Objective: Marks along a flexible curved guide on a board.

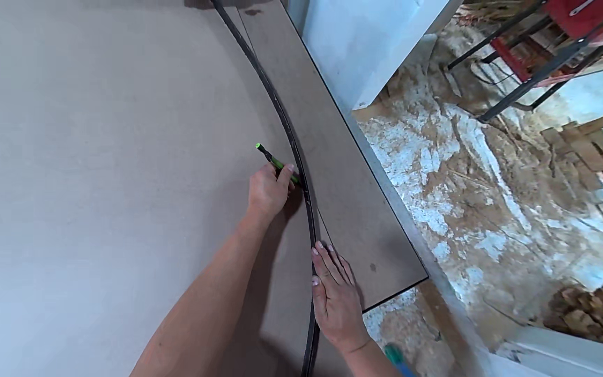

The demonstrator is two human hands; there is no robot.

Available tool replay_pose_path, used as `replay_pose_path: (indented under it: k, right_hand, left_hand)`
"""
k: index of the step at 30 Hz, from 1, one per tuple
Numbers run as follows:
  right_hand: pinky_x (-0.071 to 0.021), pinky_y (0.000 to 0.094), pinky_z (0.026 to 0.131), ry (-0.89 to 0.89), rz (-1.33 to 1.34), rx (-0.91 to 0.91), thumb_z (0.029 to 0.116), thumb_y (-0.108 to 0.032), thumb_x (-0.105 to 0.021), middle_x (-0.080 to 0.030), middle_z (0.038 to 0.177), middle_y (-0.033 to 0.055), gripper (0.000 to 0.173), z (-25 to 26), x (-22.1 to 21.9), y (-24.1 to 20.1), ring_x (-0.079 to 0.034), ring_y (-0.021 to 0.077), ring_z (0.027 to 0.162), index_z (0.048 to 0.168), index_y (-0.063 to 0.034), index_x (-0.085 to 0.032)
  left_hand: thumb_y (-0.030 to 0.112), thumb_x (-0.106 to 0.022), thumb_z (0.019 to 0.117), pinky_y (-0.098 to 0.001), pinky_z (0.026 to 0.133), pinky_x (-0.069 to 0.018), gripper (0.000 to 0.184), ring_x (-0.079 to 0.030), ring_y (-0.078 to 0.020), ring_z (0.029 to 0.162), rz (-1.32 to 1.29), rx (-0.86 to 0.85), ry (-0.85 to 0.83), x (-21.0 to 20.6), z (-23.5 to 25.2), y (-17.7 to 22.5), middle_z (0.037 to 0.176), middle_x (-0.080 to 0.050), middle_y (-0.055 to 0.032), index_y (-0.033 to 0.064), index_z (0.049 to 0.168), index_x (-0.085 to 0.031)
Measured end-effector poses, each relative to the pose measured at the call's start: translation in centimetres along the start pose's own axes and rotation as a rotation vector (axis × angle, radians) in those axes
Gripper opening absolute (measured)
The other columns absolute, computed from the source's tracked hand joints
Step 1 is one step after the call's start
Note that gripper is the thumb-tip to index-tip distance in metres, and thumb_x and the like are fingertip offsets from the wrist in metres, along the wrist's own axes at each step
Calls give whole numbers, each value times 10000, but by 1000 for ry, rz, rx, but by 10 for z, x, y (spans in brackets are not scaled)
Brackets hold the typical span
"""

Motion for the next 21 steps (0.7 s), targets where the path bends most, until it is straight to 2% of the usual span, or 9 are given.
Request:
replay_pose_path:
  k: [4,10,12,13,15,17,19,21]
  right_hand:
    - [-320,541,1252,0,-4,-4,1099,-343,-273,-465,1607,-29,528,-1,0,-1,-361,234,1531,1520,-162,-536]
    - [-329,538,1245,3,-24,0,1100,-358,-252,-497,1584,-7,549,0,-1,-1,-396,248,1512,1497,-140,-563]
    - [-325,535,1246,0,-21,-5,1102,-360,-253,-498,1583,-3,548,0,-1,-2,-398,247,1511,1496,-141,-564]
    - [-327,536,1244,0,-20,-4,1101,-357,-256,-505,1578,2,547,0,-1,-2,-402,249,1508,1492,-137,-568]
    - [-322,542,1243,-6,-21,3,1096,-348,-262,-509,1574,8,545,0,0,-2,-403,256,1508,1487,-127,-571]
    - [-329,546,1237,0,-18,5,1096,-349,-265,-513,1571,13,547,1,1,-2,-416,262,1500,1481,-119,-577]
    - [-343,544,1228,10,-20,3,1094,-348,-263,-519,1566,15,547,1,0,-3,-429,261,1491,1475,-122,-584]
    - [-342,548,1228,1,-14,-1,1093,-347,-265,-517,1567,22,547,1,1,-3,-427,264,1492,1472,-117,-585]
  left_hand:
    - [365,-569,1066,-352,672,-630,311,-724,-132,678,25,-25,-41,-3,-24,-7,799,-748,-13,74,1096,-673]
    - [374,-554,1072,-352,708,-631,331,-736,-137,710,-15,1,74,3,36,8,823,-754,-23,64,1099,-667]
    - [334,-561,1074,-341,700,-643,298,-746,-142,712,-134,-90,141,4,41,4,835,-765,-35,62,1134,-666]
    - [306,-551,1079,-349,735,-650,283,-753,-145,756,-137,-177,156,4,32,0,883,-770,-39,69,1179,-668]
    - [228,-514,1086,-396,878,-632,315,-746,-157,948,78,-409,100,7,-9,-11,1084,-756,-57,77,1332,-640]
    - [213,-537,1065,-426,988,-587,347,-693,-195,1156,332,-670,-16,5,-55,-25,1290,-699,-84,85,1372,-636]
    - [229,-548,1051,-415,1151,-473,364,-559,-213,1372,509,-825,-167,0,-80,-39,1485,-582,-83,124,1389,-635]
    - [181,-559,1028,-426,1223,-384,373,-465,-227,1460,624,-876,-260,-3,-86,-45,1556,-512,-91,140,1392,-630]
Point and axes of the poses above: each hand's wrist, its own z-axis towards the middle knuckle, its own x-axis out of the back of the hand, y = z × x, the point moved 1 cm from there along z, towards the middle knuckle
